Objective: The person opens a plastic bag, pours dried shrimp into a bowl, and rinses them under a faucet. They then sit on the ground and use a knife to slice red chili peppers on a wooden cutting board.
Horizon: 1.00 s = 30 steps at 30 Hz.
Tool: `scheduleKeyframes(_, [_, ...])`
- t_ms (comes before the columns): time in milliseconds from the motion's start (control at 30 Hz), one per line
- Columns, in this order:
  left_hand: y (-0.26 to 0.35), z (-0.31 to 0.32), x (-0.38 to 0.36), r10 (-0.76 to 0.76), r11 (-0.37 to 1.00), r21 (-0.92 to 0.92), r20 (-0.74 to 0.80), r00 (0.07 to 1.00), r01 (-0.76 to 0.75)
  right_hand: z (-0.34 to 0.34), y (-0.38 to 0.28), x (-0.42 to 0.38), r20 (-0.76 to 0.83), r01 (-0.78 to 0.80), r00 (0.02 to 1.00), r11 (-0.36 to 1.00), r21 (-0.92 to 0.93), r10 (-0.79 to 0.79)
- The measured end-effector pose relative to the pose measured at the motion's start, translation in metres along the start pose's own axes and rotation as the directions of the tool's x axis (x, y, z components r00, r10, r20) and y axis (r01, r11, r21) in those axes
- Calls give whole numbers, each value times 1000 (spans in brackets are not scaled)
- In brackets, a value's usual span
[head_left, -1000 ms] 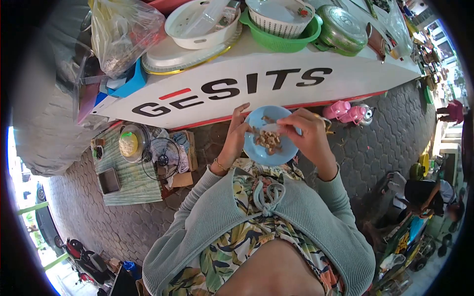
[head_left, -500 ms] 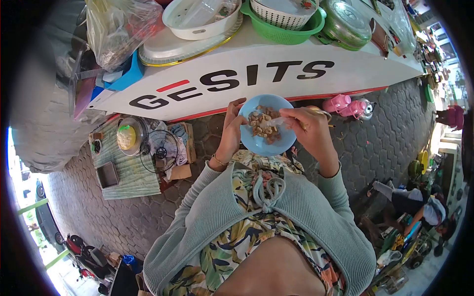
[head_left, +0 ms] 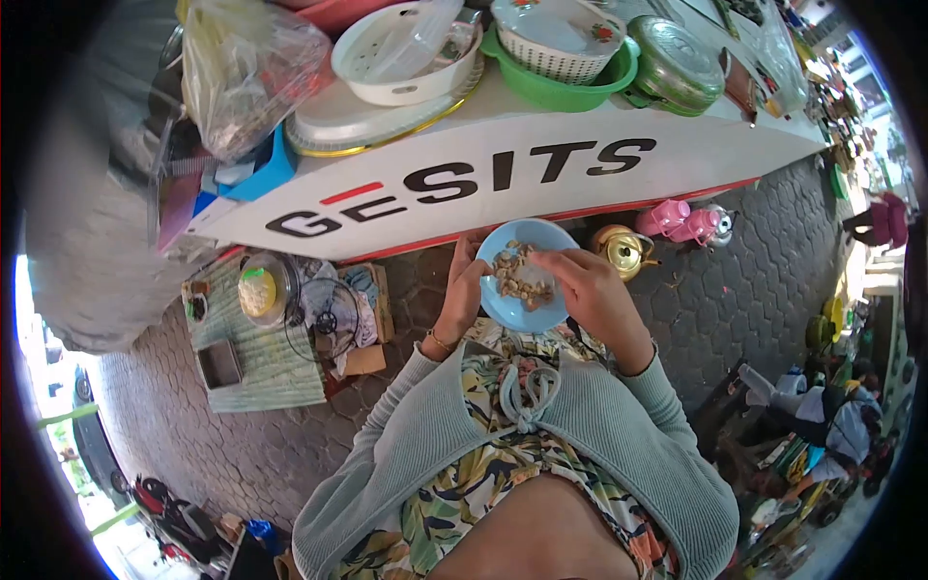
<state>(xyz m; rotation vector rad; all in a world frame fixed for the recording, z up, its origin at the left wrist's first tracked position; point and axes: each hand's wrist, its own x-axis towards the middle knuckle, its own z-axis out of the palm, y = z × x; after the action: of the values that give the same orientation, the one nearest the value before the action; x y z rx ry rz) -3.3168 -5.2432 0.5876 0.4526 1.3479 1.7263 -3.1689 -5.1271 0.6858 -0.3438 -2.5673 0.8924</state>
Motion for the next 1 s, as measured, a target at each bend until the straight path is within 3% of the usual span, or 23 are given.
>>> scheduleKeyframes(133, [-9, 11, 6, -24, 999, 36, 79, 997, 21, 0, 5, -19, -83, -146, 985, 987, 74, 152])
scheduleKeyframes(200, [-25, 11, 12, -66, 998, 26, 126, 990, 63, -4, 7, -31, -113, -287, 947, 951, 118, 300])
scheduleKeyframes(267, [-37, 23, 14, -104, 988, 130, 117, 988, 89, 0, 15, -49, -201, -373, 897, 919, 129, 393])
scheduleKeyframes(333, [-58, 33, 19, -216, 971, 134, 167, 962, 195, -2, 20, -68, -259, -374, 890, 926, 55, 374])
scheduleKeyframes(433, [-75, 70, 17, -226, 964, 207, 321, 920, 165, -15, 22, -106, -331, -450, 839, 893, 27, 432])
scheduleKeyframes(500, [-95, 100, 13, -327, 945, 95, 314, 891, 313, -28, 28, -138, -333, -530, 783, 844, 84, 525])
scheduleKeyframes(633, [-98, 189, -3, -251, 953, 251, 353, 901, 168, -69, 67, -210, -569, -444, 714, 892, 83, 408])
scheduleKeyframes(667, [-100, 213, -9, -267, 945, 273, 330, 905, 179, -81, 75, -230, -620, -483, 627, 860, 164, 471])
scheduleKeyframes(733, [-112, 261, -15, -141, 955, 296, 407, 903, 15, -114, 88, -262, -707, -501, 435, 803, 324, 557])
scheduleKeyframes(767, [-123, 286, -12, -132, 955, 295, 413, 901, 5, -131, 101, -281, -714, -495, 433, 807, 321, 549])
scheduleKeyframes(833, [-144, 325, -17, -143, 990, 44, 436, 889, 138, -158, 119, -328, -796, -186, 239, 831, 525, 556])
scheduleKeyframes(867, [-155, 344, -17, -147, 989, 50, 432, 890, 139, -172, 123, -349, -792, -184, 237, 827, 531, 562])
scheduleKeyframes(933, [-172, 384, -17, -229, 965, -19, 423, 877, 262, -206, 129, -384, -815, -161, 103, 818, 552, 570])
scheduleKeyframes(1000, [-181, 424, -26, -195, 973, -39, 401, 895, 229, -226, 135, -417, -833, -202, 74, 826, 526, 548])
